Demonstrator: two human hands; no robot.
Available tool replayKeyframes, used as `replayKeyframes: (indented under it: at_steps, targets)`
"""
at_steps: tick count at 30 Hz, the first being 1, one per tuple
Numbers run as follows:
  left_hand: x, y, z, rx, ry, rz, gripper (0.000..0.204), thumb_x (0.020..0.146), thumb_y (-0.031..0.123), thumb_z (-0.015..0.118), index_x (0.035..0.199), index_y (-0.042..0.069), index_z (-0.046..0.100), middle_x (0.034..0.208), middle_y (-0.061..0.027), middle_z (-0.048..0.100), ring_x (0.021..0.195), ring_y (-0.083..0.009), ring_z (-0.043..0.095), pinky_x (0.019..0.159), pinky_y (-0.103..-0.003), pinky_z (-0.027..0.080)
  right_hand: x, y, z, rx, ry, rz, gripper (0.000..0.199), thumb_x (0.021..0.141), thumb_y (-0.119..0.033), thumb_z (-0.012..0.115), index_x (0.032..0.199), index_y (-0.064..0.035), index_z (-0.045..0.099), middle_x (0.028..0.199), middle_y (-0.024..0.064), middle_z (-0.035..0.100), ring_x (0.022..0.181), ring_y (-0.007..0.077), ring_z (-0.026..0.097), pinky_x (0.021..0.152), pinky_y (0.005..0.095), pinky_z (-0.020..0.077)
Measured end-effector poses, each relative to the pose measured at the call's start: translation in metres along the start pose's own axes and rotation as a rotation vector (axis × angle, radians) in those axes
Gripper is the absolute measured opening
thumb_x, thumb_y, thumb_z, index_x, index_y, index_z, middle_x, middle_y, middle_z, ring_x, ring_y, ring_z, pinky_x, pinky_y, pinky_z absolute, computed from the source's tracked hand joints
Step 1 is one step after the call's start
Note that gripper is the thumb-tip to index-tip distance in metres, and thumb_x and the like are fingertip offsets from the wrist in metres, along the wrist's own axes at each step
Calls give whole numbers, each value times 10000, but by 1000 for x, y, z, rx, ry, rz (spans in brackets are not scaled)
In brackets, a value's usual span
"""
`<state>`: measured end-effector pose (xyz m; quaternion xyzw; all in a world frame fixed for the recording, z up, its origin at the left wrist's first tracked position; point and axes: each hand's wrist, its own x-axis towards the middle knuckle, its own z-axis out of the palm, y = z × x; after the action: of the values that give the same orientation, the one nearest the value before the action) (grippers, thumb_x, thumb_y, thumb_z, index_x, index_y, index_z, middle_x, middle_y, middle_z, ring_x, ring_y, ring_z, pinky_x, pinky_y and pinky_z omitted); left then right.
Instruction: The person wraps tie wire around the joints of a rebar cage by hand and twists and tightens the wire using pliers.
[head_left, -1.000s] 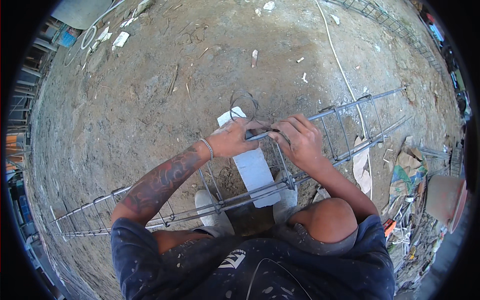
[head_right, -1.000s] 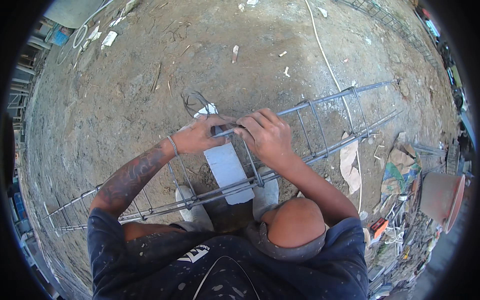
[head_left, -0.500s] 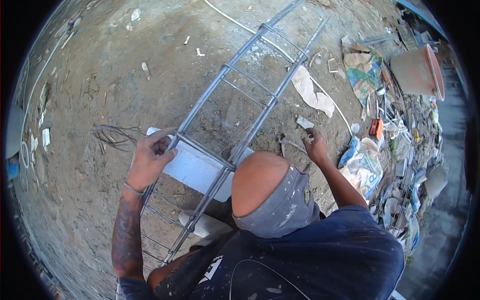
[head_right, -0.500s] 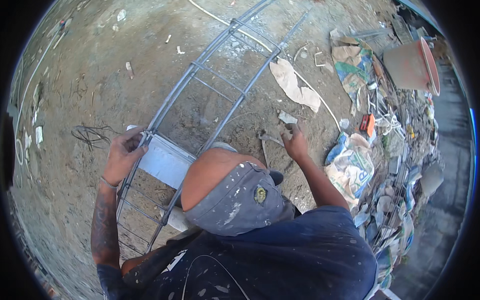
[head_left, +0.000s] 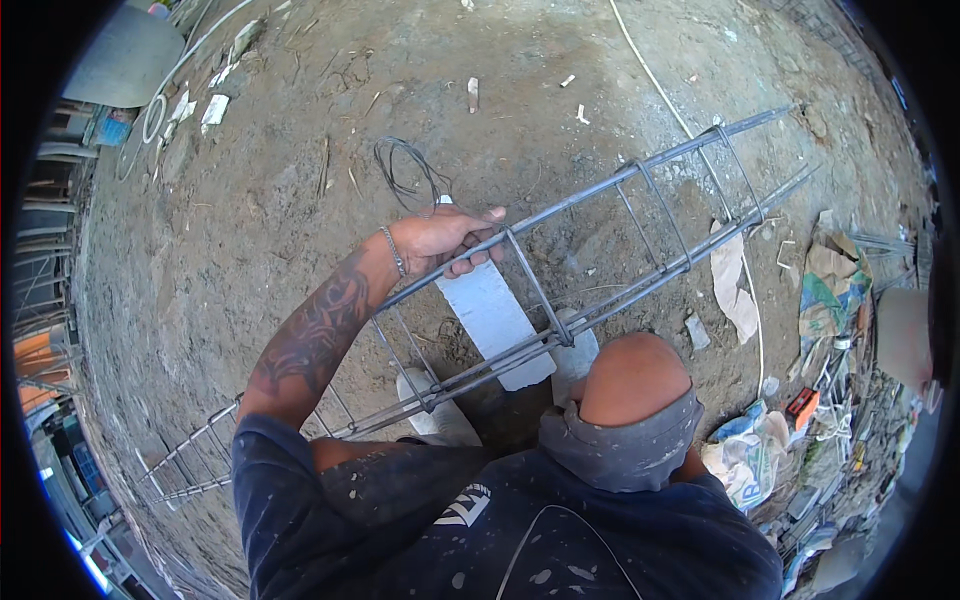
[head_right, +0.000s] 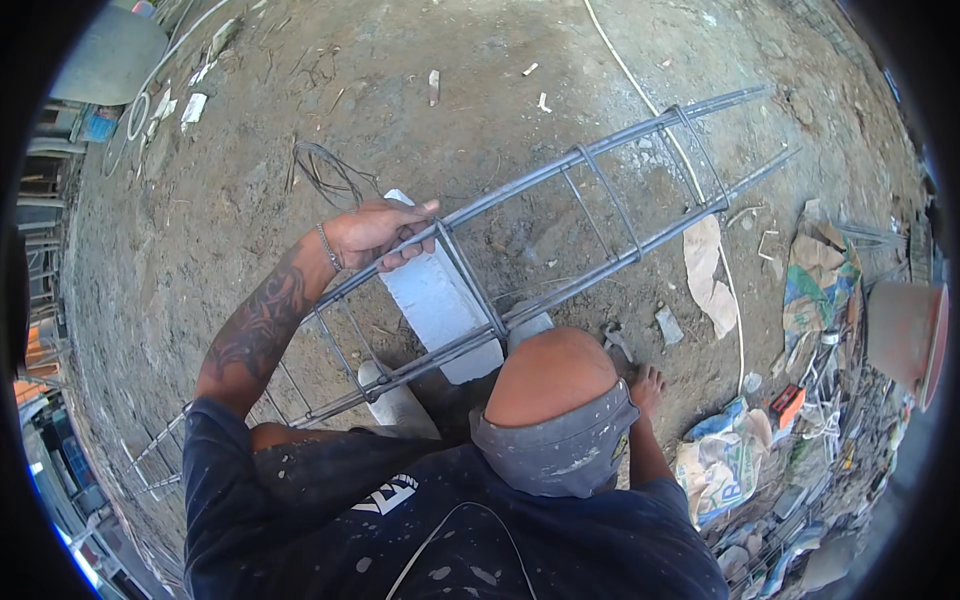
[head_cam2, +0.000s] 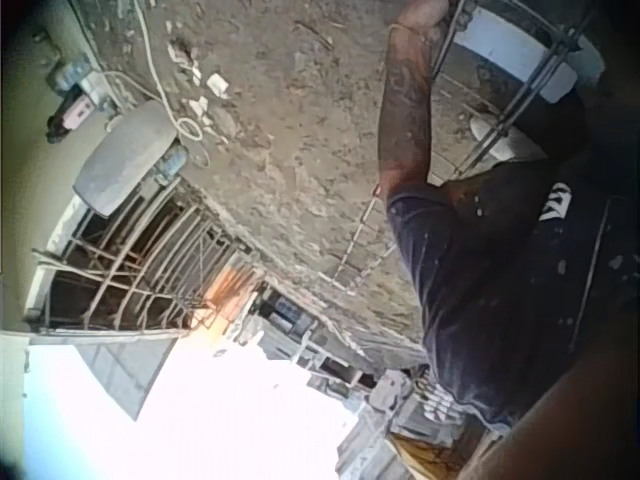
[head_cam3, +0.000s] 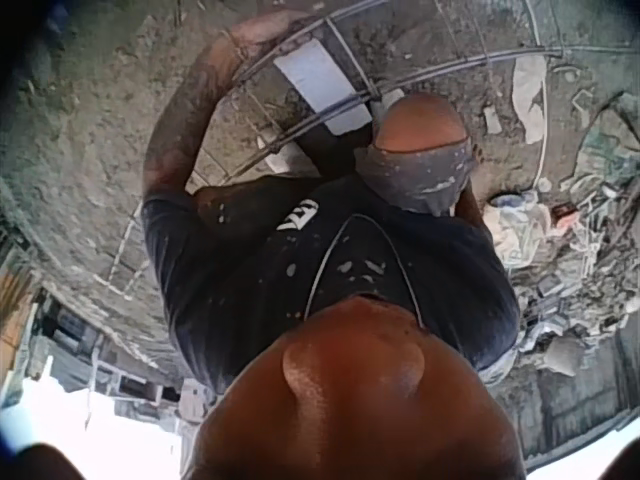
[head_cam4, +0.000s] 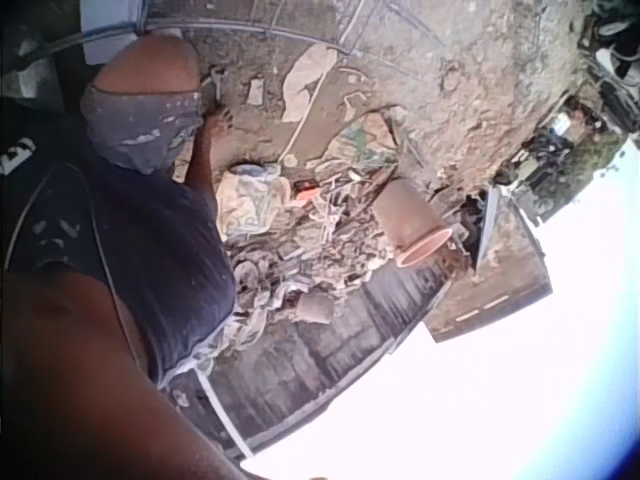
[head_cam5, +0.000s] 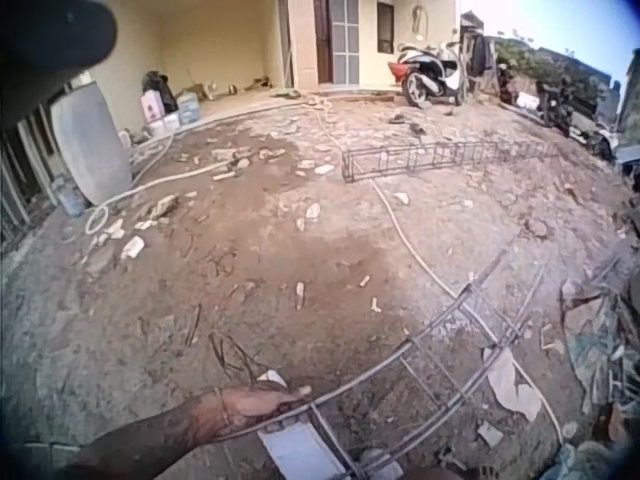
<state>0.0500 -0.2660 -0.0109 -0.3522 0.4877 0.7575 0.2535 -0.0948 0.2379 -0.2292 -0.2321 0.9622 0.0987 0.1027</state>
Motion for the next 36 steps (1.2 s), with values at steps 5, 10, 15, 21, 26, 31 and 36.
replayKeyframes:
  at_steps: [5, 10, 15, 21, 26, 31, 36]
  targets:
    - [4, -3, 5, 64, 48, 130, 438, 895, 398, 503, 778, -12, 603, 550, -13, 490, 412, -88, 438, 374, -235, 334, 15, -7, -15, 210, 42, -11, 242, 831, -245, 538, 954, -38, 563, 896, 130, 588, 859, 249, 549, 768, 376, 425]
    - [-4, -12, -5, -15, -9, 207, 425, 896, 365, 505, 916, -48, 603, 630, -59, 552, 534, -128, 541, 464, -246, 426, 23, -14, -53, 422, 74, -11, 234, 842, -253, 533, 920, -35, 563, 847, 119, 587, 807, 228, 549, 730, 360, 427]
    - [-14, -20, -7, -39, -60, 403, 453, 908, 340, 489, 1147, -45, 503, 919, -170, 613, 747, -200, 626, 586, -284, 509, 40, -15, -114, 600, 110, -42, 235, 852, -261, 527, 887, -31, 563, 797, 109, 587, 754, 206, 549, 693, 344, 428]
    - [-16, -16, 5, 24, 164, 533, 385, 927, 308, 450, 1032, -48, 554, 921, -178, 613, 755, -216, 649, 581, -280, 530, 46, -31, -213, 816, 172, -81, 247, 865, -270, 520, 846, -27, 563, 738, 96, 586, 691, 181, 549, 647, 325, 429]
    - [2, -22, 15, -7, 176, 678, 397, 942, 296, 416, 957, -67, 575, 900, -176, 627, 756, -219, 653, 598, -291, 548, 43, -57, -355, 699, 153, -223, 354, 894, -325, 499, 723, -17, 531, 562, 42, 523, 517, 103, 471, 508, 269, 379]
    - [-3, -35, 11, -3, 206, 709, 404, 945, 288, 401, 980, -71, 583, 933, -172, 635, 815, -218, 648, 642, -298, 559, 80, -150, -440, 428, -239, -524, 358, 884, -321, 523, 708, -10, 520, 530, 50, 514, 492, 121, 483, 480, 282, 375]
    - [-3, -37, 6, 236, 280, 669, 426, 935, 352, 406, 1015, -12, 612, 969, -110, 647, 758, -189, 635, 589, -282, 548, 84, -231, -461, -94, -319, -810, 327, 844, -326, 578, 742, -17, 546, 590, 120, 557, 544, 248, 533, 534, 332, 418]
